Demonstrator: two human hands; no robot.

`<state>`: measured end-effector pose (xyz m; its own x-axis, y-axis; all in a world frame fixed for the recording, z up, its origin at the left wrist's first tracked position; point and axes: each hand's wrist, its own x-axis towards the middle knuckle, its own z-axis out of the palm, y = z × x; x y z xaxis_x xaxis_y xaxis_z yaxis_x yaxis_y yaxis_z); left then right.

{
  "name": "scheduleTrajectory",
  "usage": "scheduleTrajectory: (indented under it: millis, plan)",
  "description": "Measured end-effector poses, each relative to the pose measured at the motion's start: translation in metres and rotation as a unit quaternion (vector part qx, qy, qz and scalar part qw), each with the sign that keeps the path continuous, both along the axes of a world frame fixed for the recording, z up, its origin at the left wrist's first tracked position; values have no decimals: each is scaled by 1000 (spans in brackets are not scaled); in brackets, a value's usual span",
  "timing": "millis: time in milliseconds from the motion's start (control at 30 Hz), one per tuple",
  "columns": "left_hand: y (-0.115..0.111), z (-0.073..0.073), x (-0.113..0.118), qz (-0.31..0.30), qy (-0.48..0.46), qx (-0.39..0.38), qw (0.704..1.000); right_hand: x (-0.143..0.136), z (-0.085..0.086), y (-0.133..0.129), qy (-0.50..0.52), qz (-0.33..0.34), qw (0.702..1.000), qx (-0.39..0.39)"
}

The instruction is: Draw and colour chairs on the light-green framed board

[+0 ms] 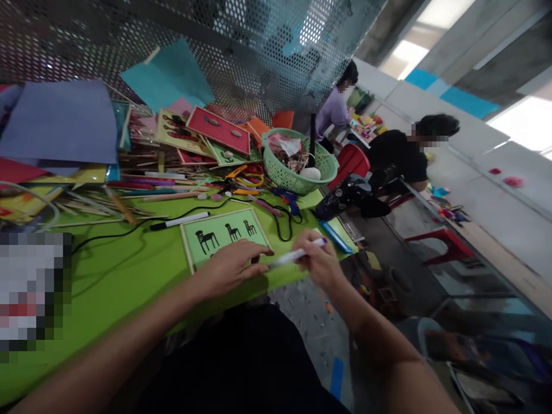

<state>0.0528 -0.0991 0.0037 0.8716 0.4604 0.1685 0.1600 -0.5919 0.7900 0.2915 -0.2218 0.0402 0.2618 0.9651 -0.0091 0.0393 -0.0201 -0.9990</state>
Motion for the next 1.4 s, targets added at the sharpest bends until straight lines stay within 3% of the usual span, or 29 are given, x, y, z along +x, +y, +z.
scheduleTrajectory:
  millis: [67, 100, 133, 200, 233, 300, 367, 400, 533, 600, 667, 700, 800, 933, 1033, 1233, 1300, 1367, 1400]
  plan:
    - [3, 3, -8, -4, 11, -3, 1000, 40, 20, -30, -171, 38, 979, -108]
    - [5, 4, -12, 12, 16, -6, 1000, 60, 31, -45, -282, 85, 937, -187]
    - [7, 6, -15, 35, 19, -11, 999, 77, 41, -59, -387, 131, 873, -267]
    - [10, 9, -19, 81, 18, -20, 996, 99, 60, -79, -518, 128, 758, -376]
    - [12, 10, -19, 96, 16, -22, 995, 105, 69, -82, -534, 123, 738, -393]
    - [14, 11, -19, 117, 10, -22, 993, 106, 83, -73, -536, 93, 768, -337]
    - [17, 9, -18, 137, 4, -13, 990, 101, 93, -44, -533, 61, 816, -216]
    - [19, 7, -18, 148, 1, -7, 989, 99, 97, -23, -544, 35, 824, -157]
    - [29, 0, -22, 193, -8, 9, 981, 101, 105, 85, -588, -9, 809, -10]
    - [34, -3, -25, 212, -8, 12, 977, 109, 105, 140, -619, -22, 785, -20]
    - [37, -5, -27, 228, -10, 15, 974, 119, 102, 188, -652, -18, 753, -85]
    - [38, -6, -28, 232, -12, 16, 973, 125, 98, 208, -665, -13, 735, -128]
    - [39, -9, -30, 238, -20, 22, 971, 138, 83, 249, -670, -7, 723, -165]
    - [40, -14, -32, 240, -25, 28, 970, 148, 60, 275, -666, 19, 724, -179]
    - [42, -16, -33, 247, -21, 33, 968, 150, 52, 281, -658, 24, 733, -169]
    - [45, -10, -34, 258, -29, 35, 965, 143, 70, 275, -619, -32, 783, -58]
    - [46, -8, -34, 271, -41, 30, 961, 133, 80, 265, -556, -76, 828, 21]
    - [47, -4, -34, 286, -59, 27, 956, 116, 88, 249, -348, -117, 917, 154]
    - [47, -2, -34, 295, -66, 25, 953, 104, 90, 238, -244, -105, 944, 196]
